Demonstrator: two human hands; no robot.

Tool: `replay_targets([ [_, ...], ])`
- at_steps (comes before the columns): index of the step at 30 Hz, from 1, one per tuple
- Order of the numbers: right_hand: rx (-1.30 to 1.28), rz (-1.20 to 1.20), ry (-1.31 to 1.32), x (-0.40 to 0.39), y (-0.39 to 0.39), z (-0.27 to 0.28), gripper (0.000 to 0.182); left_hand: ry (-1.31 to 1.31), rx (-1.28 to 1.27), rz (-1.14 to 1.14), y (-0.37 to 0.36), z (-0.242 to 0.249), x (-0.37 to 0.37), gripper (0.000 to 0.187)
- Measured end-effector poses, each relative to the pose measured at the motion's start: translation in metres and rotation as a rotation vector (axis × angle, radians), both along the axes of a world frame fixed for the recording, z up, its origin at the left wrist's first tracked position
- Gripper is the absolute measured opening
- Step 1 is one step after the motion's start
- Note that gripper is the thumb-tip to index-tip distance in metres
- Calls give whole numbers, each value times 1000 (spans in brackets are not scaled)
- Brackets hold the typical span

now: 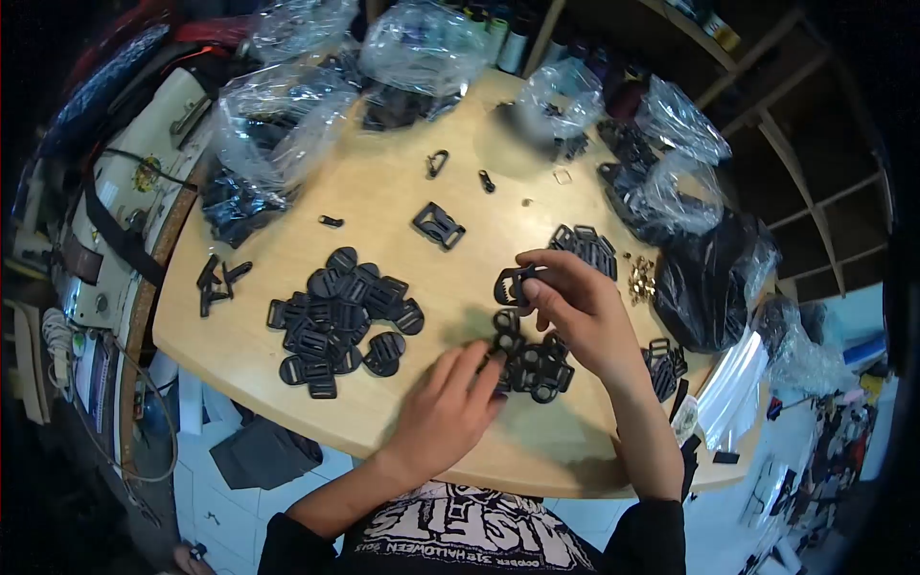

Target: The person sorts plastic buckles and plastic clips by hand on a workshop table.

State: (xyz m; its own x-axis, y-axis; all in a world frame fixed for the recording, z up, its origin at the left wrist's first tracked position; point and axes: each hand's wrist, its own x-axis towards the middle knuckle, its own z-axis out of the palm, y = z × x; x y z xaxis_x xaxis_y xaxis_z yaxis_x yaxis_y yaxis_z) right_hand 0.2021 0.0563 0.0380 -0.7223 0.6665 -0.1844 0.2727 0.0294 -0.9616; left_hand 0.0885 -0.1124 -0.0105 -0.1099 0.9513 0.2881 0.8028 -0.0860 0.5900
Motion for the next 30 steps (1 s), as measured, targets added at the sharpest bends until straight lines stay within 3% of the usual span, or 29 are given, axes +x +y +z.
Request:
replay_targets([
  [5, 22, 41, 31, -38, 7, 7, 29, 163, 20, -45, -3, -16, -5, 46],
  [11, 162, 118, 62, -118, 29, 29, 30, 132, 108, -15, 0, -25, -1, 43],
  [12, 236, 82, 136, -138, 24, 42, 29, 120, 108, -12, 1, -27, -3, 43],
  [14, 700, 73, 192, -182, 45, 45, 30, 210, 133, -38, 1, -35, 0, 36],
  [16, 848, 102, 249, -231, 60, 49, 33, 147, 198, -42, 1, -27, -5, 34],
  [17, 974, 22, 186, -259, 67, 47, 49, 35, 213, 7, 0, -26, -3, 36],
  [20, 1090, 187, 204, -317, 68, 40, 36, -116, 235, 66, 0, -24, -5, 40],
  [22, 1328, 359, 65, -328, 63, 38, 30, -171, 242, 74, 1, -20, -5, 42],
  [26, 1131, 426, 149, -304, 55, 48, 25, -202, 224, 93, 0, -15, -6, 41],
  [28, 961, 377, 351, -266, 53, 57, 24, -117, 274, 122, -1, -24, -3, 37],
  [30, 916, 450, 256, -216, 49, 72, 24, -113, 276, 106, -2, -28, -4, 34],
])
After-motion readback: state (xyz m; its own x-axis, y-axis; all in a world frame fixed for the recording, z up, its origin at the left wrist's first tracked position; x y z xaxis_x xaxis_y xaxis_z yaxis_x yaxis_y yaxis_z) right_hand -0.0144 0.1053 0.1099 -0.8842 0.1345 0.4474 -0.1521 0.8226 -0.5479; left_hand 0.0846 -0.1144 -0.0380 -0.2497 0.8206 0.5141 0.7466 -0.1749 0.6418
